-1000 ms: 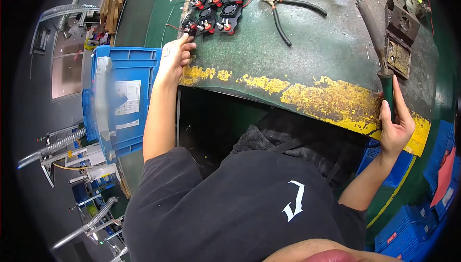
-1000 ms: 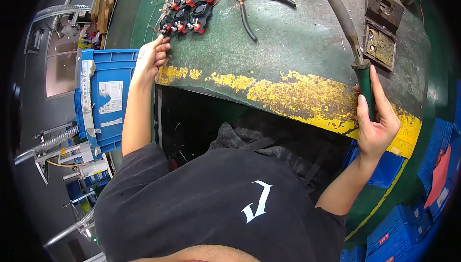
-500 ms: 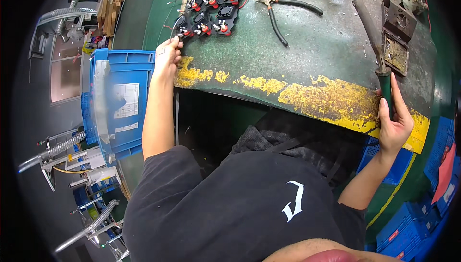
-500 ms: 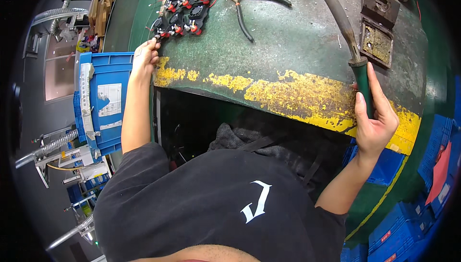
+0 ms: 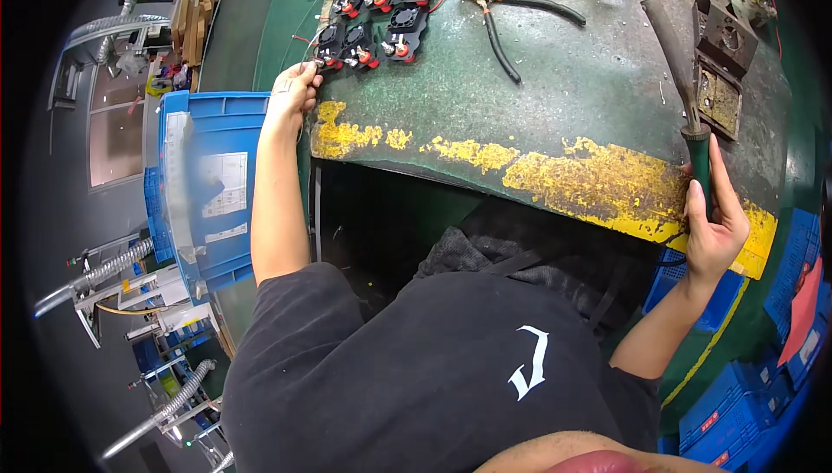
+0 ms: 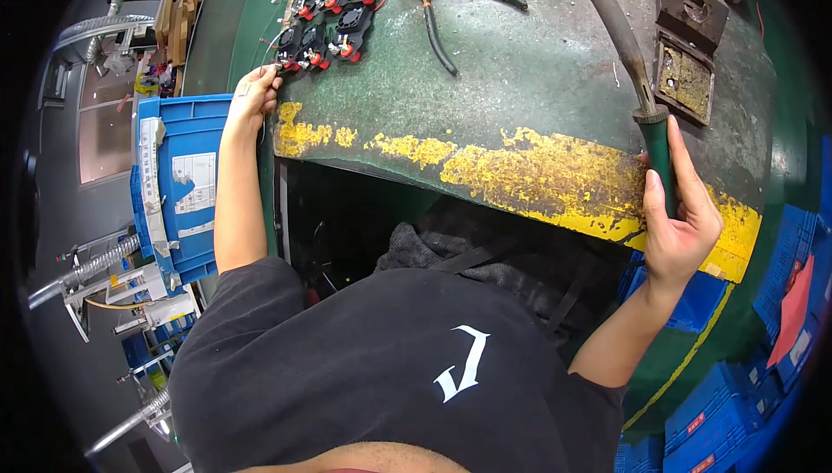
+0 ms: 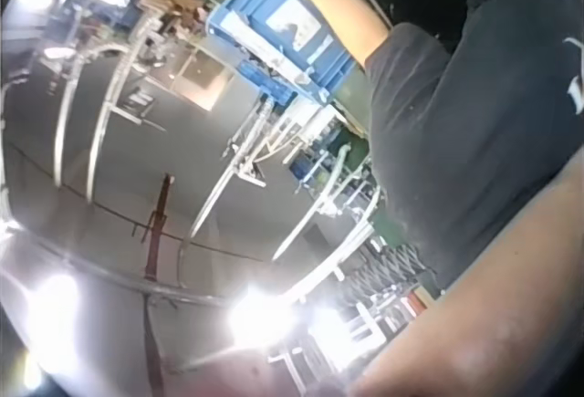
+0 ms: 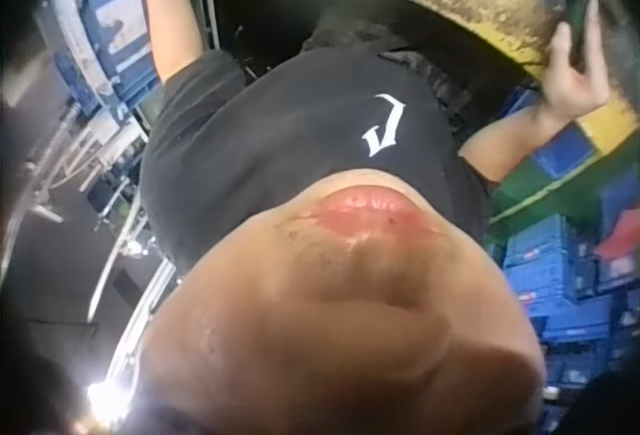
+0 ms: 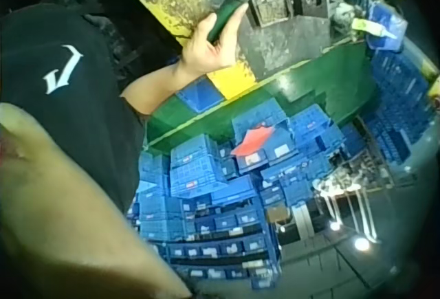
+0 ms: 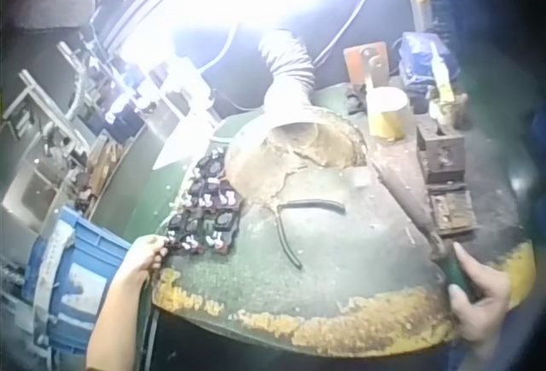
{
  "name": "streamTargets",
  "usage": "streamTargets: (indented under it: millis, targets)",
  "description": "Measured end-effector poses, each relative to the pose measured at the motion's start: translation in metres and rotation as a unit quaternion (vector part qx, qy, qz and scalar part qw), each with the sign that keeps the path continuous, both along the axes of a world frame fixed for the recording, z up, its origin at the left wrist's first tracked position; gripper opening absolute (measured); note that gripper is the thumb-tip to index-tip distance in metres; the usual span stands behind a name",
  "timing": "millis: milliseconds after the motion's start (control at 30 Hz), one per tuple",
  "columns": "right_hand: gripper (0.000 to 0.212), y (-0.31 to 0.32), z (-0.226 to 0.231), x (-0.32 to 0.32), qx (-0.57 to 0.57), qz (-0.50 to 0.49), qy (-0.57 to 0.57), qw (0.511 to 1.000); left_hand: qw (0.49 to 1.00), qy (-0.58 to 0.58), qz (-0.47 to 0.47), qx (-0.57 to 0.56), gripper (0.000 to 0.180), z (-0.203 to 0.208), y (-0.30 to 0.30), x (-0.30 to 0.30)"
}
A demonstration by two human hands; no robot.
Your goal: Soldering wires to small cooling fans at an industrial workbench.
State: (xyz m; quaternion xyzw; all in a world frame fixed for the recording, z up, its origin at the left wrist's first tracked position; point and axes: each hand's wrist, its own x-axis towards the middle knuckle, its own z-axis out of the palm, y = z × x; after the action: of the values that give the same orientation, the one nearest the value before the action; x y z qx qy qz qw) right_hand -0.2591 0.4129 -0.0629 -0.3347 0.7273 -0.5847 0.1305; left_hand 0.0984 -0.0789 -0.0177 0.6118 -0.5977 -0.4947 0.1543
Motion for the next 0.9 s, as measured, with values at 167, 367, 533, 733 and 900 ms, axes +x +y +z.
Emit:
streamTargets:
  millis: [167, 367, 533, 733, 900]
  targets:
    - [0.052, -0.002, -0.001, 0.000, -0.006, -0.002, 0.012, 1.000, 0.999, -0.011, -0.032, -0.009, 0.012, -0.001, -0.005, -0.007]
    - [0.052, -0.002, -0.001, 0.001, -0.004, -0.008, 0.013, 1.000, 0.998, -0.035, -0.059, -0.002, 0.014, 0.003, -0.010, -0.006]
    - [0.052, 0.002, 0.000, 0.000, 0.012, 0.001, -0.010, 1.000, 0.998, -0.020, -0.032, -0.042, 0.015, -0.002, -0.009, -0.004]
    - [0.052, -0.003, -0.001, 0.001, -0.003, -0.002, 0.006, 1.000, 0.932, -0.137, -0.011, -0.336, 0.040, -0.021, 0.011, 0.012]
    - [0.052, 0.001, -0.002, -0.001, 0.010, 0.005, -0.007, 1.000, 0.943, -0.187, -0.068, -0.265, 0.049, -0.003, 0.088, -0.031]
